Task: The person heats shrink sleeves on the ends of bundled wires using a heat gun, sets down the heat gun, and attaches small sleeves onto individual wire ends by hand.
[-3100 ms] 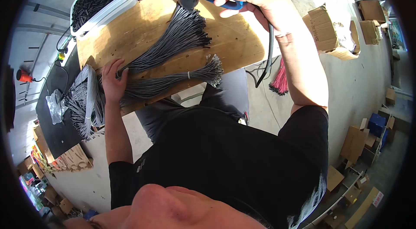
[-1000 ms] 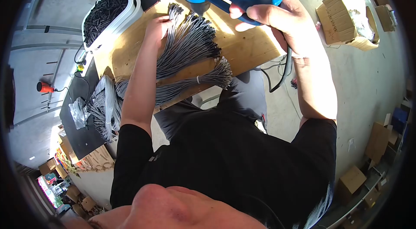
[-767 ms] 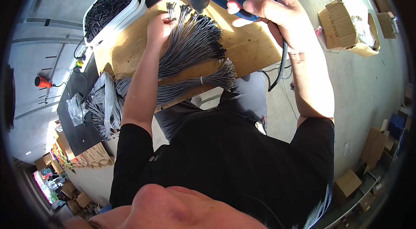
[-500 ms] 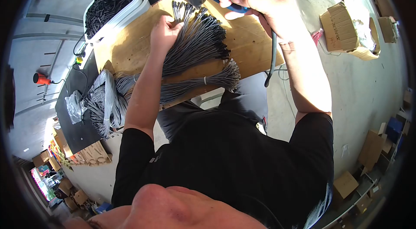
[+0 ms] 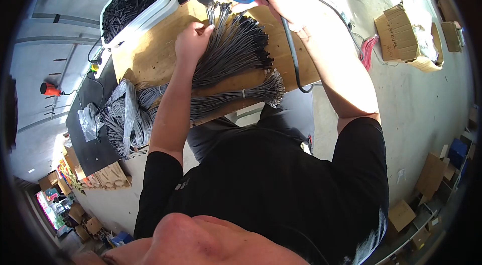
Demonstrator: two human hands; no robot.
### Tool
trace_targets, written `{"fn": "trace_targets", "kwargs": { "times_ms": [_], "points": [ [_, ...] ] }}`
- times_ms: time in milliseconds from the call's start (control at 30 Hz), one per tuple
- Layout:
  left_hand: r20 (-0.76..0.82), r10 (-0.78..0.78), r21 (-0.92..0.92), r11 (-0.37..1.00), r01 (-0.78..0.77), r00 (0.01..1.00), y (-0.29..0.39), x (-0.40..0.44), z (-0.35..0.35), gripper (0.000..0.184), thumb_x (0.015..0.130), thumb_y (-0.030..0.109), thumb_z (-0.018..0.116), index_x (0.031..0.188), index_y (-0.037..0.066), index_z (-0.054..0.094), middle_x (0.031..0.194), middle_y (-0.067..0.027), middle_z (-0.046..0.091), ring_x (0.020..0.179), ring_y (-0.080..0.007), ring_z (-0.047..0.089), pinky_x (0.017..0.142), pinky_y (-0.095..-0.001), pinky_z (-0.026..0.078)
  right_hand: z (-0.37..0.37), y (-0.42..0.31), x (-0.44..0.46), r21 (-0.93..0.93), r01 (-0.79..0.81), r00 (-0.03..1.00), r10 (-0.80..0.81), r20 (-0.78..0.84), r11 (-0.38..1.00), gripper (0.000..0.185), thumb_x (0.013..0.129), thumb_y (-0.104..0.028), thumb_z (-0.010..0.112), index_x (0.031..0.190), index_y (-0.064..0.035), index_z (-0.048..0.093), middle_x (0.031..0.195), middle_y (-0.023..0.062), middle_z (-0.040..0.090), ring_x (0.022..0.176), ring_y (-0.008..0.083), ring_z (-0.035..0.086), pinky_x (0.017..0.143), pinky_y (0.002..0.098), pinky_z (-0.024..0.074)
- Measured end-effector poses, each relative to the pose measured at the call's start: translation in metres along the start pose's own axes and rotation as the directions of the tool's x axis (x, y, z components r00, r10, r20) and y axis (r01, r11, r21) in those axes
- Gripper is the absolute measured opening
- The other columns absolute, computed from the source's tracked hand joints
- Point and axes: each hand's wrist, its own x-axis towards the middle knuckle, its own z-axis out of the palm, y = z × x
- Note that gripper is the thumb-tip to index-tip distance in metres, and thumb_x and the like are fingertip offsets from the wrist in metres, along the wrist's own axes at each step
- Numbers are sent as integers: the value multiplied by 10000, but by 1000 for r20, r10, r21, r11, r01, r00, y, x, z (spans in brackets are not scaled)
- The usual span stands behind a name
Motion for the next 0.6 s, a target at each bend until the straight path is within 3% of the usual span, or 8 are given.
{"fn": "trace_targets", "kwargs": {
  "times_ms": [67, 133, 267, 333, 367, 400, 500, 600],
  "points": [
    [10, -8, 81, 997, 7, 1000, 1, 15, 5, 421, 909, 508, 771, 1070, 119, 764, 998, -143, 799, 968, -376, 765, 855, -484, 598, 1, 1, 0, -1, -24, 1000, 24, 0, 1000, 691, 873, -60, 623, 1555, -13, 515, 1425, 139, 612, 1210, 213, 621, 975, 322, 528],
    [-75, 44, 170, 985, -30, 996, -5, 24, 11, 359, 905, 450, 793, 998, 104, 756, 899, -116, 796, 890, -359, 768, 816, -473, 595, 2, -6, -4, -48, -36, 999, 35, -20, 998, 692, 872, -24, 619, 1555, -8, 511, 1405, 134, 615, 1193, 204, 631, 959, 308, 548],
    [-67, 116, 166, 981, -104, 991, -20, 22, 7, 265, 938, 395, 744, 959, 134, 705, 946, -133, 789, 917, -390, 754, 808, -533, 589, -10, -22, -37, -66, -15, 998, 12, -58, 998, 705, 858, 62, 627, 1551, 0, 512, 1363, 146, 630, 1103, 199, 679, 921, 304, 597],
    [-97, 204, 29, 979, -202, 974, -6, 10, 2, 255, 911, 361, 782, 922, 130, 675, 874, -105, 752, 862, -361, 743, 760, -497, 587, -17, -30, -49, -5, -99, 994, 98, -46, 995, 720, 836, 29, 669, 1542, -7, 528, 1391, 164, 626, 1107, 208, 686, 936, 330, 613],
    [-117, 265, -19, 963, -269, 957, 4, 2, 2, 263, 897, 364, 799, 922, 131, 679, 855, -96, 737, 848, -350, 741, 749, -477, 589, -11, -39, -57, -21, -129, 983, 124, -137, 991, 731, 829, 14, 678, 1543, -7, 525, 1390, 159, 630, 1106, 208, 687, 937, 329, 612],
    [-89, 292, -26, 955, -295, 952, 17, -5, 1, 290, 865, 378, 830, 932, 132, 692, 855, -85, 721, 832, -335, 735, 727, -442, 588, 0, -50, -66, -34, -159, 962, 147, -228, 987, 742, 821, -1, 688, 1545, -7, 522, 1389, 155, 634, 1105, 209, 688, 938, 328, 610],
    [-126, 509, 0, 858, -513, 852, 32, -12, 16, 282, 846, 366, 837, 957, 134, 721, 896, -76, 734, 838, -332, 738, 719, -436, 590, 0, -54, -80, -17, -165, 954, 155, -256, 986, 754, 814, -31, 693, 1547, -5, 513, 1395, 145, 635, 1127, 212, 687, 955, 324, 604],
    [-125, 525, -1, 848, -530, 842, 35, -3, 28, 249, 847, 339, 824, 945, 133, 725, 900, -78, 737, 849, -331, 744, 726, -436, 596, -3, -55, -90, -49, -154, 953, 135, -270, 987, 758, 812, -41, 693, 1547, -2, 509, 1392, 149, 635, 1135, 212, 685, 961, 322, 602]
  ]
}}
